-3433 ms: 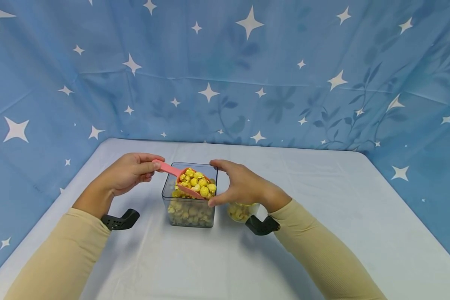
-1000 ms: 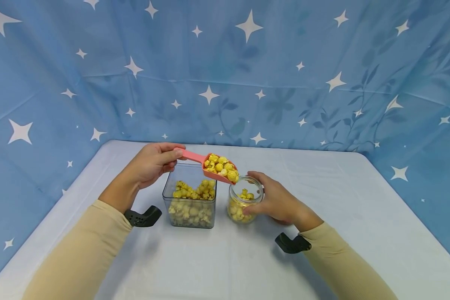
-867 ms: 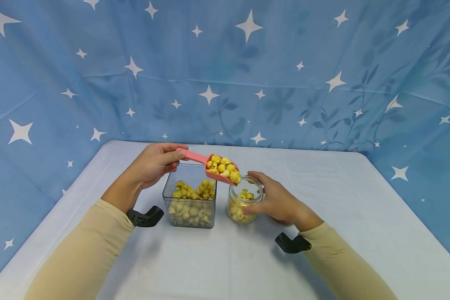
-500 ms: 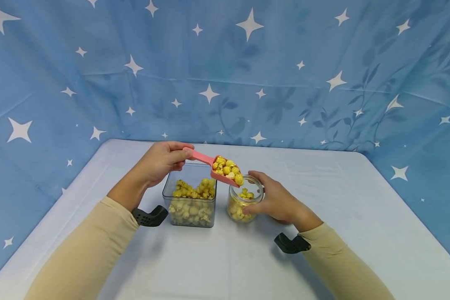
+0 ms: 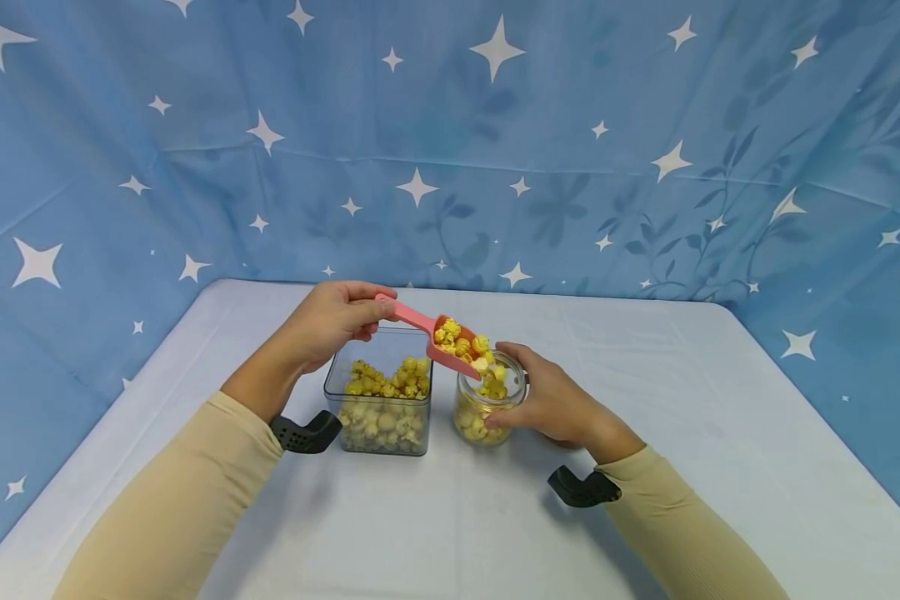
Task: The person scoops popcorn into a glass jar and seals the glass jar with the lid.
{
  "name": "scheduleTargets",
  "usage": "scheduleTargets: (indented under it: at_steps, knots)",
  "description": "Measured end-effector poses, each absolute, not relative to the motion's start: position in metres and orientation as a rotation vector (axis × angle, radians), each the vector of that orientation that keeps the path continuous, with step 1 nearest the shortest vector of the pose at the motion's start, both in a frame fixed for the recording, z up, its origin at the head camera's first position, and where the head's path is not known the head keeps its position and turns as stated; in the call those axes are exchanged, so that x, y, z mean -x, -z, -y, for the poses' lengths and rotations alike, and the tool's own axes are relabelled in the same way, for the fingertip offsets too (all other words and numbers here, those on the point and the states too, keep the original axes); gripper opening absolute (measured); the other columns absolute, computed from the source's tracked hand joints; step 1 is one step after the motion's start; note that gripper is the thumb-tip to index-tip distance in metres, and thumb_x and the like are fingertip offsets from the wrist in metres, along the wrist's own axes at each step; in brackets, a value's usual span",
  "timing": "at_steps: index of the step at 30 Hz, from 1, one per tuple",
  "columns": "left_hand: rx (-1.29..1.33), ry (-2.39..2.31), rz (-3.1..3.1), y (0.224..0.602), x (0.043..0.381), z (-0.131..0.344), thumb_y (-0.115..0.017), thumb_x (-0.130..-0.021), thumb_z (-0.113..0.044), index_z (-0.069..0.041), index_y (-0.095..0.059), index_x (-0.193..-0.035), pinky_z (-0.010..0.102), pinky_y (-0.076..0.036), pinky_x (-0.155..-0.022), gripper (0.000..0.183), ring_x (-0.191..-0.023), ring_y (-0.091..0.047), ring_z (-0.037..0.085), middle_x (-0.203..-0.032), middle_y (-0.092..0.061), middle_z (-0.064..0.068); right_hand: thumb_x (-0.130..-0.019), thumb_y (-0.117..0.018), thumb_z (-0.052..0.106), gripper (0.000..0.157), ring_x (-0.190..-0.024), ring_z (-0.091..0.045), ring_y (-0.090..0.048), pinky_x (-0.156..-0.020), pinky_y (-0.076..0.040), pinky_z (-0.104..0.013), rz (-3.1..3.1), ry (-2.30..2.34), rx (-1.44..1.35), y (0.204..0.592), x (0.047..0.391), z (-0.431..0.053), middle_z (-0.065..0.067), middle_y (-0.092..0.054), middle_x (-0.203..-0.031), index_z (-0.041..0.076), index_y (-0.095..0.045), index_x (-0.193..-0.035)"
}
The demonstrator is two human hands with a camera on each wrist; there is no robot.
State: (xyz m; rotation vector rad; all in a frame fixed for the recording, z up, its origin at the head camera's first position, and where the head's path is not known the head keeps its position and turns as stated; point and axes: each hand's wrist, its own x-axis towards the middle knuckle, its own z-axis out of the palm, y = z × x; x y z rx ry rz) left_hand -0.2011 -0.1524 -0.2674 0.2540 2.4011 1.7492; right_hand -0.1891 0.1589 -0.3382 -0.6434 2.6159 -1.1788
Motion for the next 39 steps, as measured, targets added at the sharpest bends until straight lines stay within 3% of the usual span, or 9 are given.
scheduleTargets:
  at_steps: [19,30,39]
  knots:
    - [-0.273,-1.732,-2.432,0.259,0.200,0.147,-0.061,-0.102,-0.020,0.001,-0.062,-0.132,0.031,-0.051,-0.075,0.036,-0.086,-0.053,0.031,-0.107,-0.069,0.015,-0.073,-0.092,0.030,0.104,-0.123,-0.040,-0.052,-0.101,-0.045,-0.055,-2.626,1.191,0.692,0.339,0.189,-0.160,-0.020,-0.050,-0.142,0.000,-0.032,-0.152]
    - [-0.268,-1.717,-2.443,0.257,0.196,0.154,-0.063,-0.102,-0.024,0.000,-0.060,-0.134,0.033,-0.051,-0.082,0.041,-0.087,-0.054,0.025,-0.113,-0.067,0.017,-0.073,-0.092,0.031,0.104,-0.123,-0.040,-0.052,-0.101,-0.045,-0.055,-2.623,1.189,0.680,0.338,0.189,-0.160,-0.019,-0.050,-0.141,0.001,-0.033,-0.152]
    - [-0.283,-1.822,-2.387,0.251,0.190,0.172,-0.060,-0.103,-0.020,0.004,-0.056,-0.137,0.027,-0.050,-0.075,0.041,-0.082,-0.054,0.019,-0.096,-0.058,0.010,-0.073,-0.092,0.034,0.106,-0.128,-0.038,-0.049,-0.104,-0.041,-0.056,-2.635,1.157,0.706,0.337,0.190,-0.161,-0.017,-0.046,-0.147,0.001,-0.031,-0.154]
